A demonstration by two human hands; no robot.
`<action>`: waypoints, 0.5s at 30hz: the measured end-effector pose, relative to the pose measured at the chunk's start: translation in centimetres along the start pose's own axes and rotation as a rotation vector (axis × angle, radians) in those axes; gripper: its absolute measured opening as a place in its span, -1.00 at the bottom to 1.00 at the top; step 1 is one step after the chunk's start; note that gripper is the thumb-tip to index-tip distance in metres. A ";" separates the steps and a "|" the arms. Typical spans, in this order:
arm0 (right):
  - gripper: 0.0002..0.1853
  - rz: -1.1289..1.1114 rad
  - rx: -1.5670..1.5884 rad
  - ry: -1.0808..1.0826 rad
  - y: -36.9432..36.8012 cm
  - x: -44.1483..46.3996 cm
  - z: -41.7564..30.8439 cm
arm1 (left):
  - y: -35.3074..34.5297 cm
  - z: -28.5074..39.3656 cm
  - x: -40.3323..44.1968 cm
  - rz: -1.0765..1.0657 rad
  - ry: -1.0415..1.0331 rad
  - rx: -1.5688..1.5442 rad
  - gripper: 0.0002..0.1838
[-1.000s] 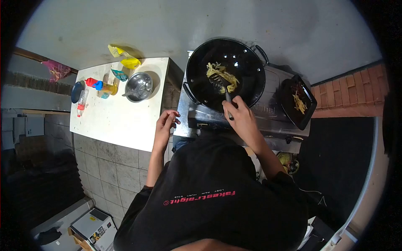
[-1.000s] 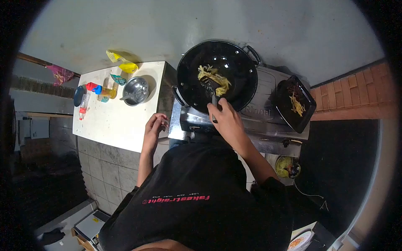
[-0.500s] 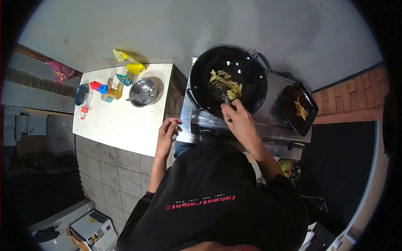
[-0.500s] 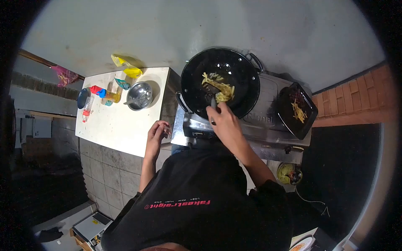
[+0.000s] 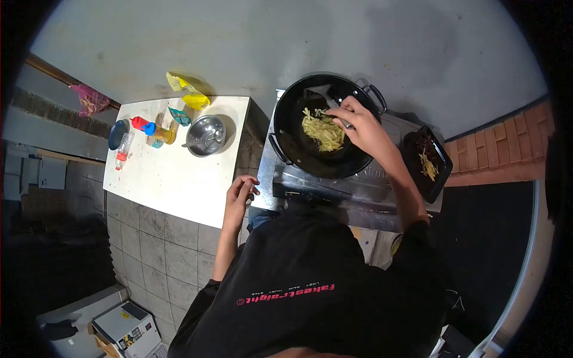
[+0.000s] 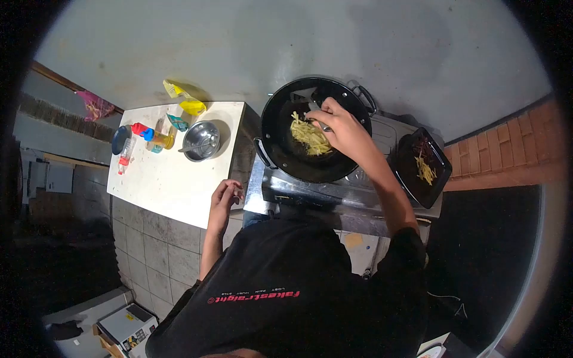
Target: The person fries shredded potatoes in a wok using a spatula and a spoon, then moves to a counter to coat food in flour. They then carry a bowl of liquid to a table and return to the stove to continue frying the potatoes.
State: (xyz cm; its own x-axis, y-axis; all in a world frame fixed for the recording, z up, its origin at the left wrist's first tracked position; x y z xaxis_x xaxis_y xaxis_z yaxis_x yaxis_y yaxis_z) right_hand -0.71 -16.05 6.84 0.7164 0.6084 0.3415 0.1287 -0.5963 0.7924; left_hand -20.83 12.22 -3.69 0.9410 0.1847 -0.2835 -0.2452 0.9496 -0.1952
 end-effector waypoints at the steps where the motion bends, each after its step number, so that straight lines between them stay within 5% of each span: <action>1: -0.73 -0.006 -0.019 0.047 -0.3 0.2 0.1 | 0.0 0.1 -0.2 0.011 0.007 0.007 -0.78; 15: -0.77 -0.179 0.063 -0.095 1.0 -3.5 -1.1 | -0.3 -0.9 0.2 0.000 0.026 -0.011 -0.77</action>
State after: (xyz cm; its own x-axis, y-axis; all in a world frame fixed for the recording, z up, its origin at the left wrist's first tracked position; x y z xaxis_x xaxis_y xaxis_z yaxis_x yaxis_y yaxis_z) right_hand -3.85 -18.23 6.94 0.7395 0.6569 0.1468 0.2997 -0.5166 0.8021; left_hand -20.80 11.77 -4.53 0.9345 0.1779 -0.3082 -0.2479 0.9468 -0.2052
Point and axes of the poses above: each hand's wrist, its own x-axis towards the middle knuckle, its own y-axis out of the back of the hand, z = x × y, the point moved 4 cm from there along x, towards the middle knuckle, and after that the axes turned 5 degrees about -x, right-handed, at the moved point
